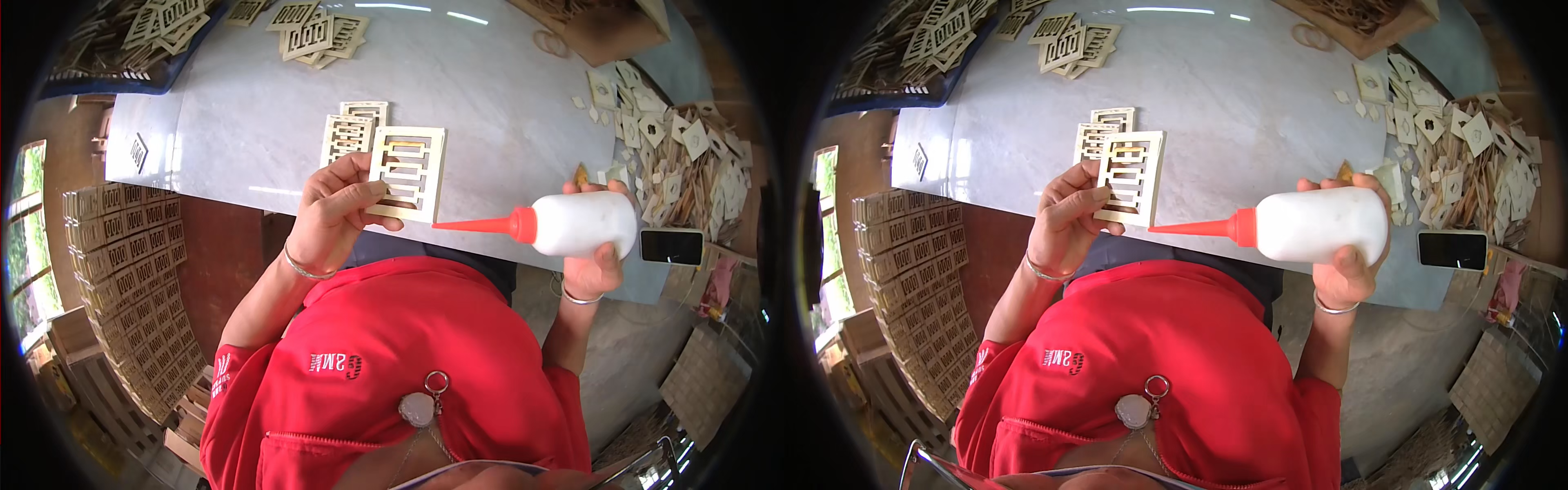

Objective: Assemble small laser-cut wooden boxes by applying glue to the edges and fitting the pieces together.

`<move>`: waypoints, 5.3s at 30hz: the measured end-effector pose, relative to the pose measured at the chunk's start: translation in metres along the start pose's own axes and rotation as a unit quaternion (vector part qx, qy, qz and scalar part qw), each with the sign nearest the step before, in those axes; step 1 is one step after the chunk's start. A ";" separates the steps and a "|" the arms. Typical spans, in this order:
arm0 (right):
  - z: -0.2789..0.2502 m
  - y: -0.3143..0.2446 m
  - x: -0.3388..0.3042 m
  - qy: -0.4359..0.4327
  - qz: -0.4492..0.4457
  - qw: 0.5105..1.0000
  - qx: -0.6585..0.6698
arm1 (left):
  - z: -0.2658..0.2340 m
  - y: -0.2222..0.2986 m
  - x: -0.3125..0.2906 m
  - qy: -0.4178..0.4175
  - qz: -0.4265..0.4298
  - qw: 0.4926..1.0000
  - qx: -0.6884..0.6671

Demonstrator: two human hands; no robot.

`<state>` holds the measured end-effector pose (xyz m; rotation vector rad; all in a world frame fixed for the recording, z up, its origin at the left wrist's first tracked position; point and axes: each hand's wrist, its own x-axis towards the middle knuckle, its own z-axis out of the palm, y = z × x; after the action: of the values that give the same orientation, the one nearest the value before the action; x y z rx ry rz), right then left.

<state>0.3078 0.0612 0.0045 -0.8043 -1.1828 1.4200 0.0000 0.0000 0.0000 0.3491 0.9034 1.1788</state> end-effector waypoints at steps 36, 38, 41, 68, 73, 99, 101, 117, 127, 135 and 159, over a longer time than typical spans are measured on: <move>-0.032 0.022 0.003 0.107 0.024 0.985 0.134 | -0.141 0.184 0.215 0.041 0.165 0.467 0.868; -0.034 0.024 0.003 0.093 0.021 0.985 0.146 | -0.151 0.194 0.225 -0.013 0.102 0.486 0.868; -0.030 0.023 0.004 0.095 0.032 0.983 0.152 | -0.128 0.196 0.210 0.036 0.096 0.416 0.904; 0.004 0.009 0.006 0.070 0.004 0.993 0.095 | -0.035 0.061 -0.009 0.099 0.699 0.302 0.641; 0.013 0.000 0.012 0.083 -0.056 0.994 0.044 | -0.003 0.020 -0.004 0.097 0.472 0.676 0.557; 0.034 -0.025 0.032 0.018 -0.102 0.988 -0.116 | 0.034 0.008 -0.001 0.038 0.094 0.948 0.302; 0.030 -0.025 0.031 0.019 -0.101 0.987 -0.121 | 0.034 0.009 -0.002 0.043 0.090 0.955 0.281; 0.002 -0.025 0.023 0.071 -0.104 0.989 -0.075 | 0.026 0.009 0.003 0.018 0.111 0.969 0.220; -0.003 -0.011 0.021 0.128 -0.033 0.990 0.054 | 0.027 0.005 0.006 -0.018 0.052 0.995 0.079; -0.011 -0.006 0.015 0.107 -0.035 0.991 0.068 | 0.026 0.004 0.008 -0.025 0.042 0.997 0.053; -0.038 0.004 -0.016 0.076 -0.025 0.983 0.167 | 0.023 -0.009 0.026 0.067 0.066 0.989 0.116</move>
<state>0.3456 0.0544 -0.0120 -0.6305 -0.8147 1.4389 0.0261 0.0245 -0.0027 0.5296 1.1532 1.2319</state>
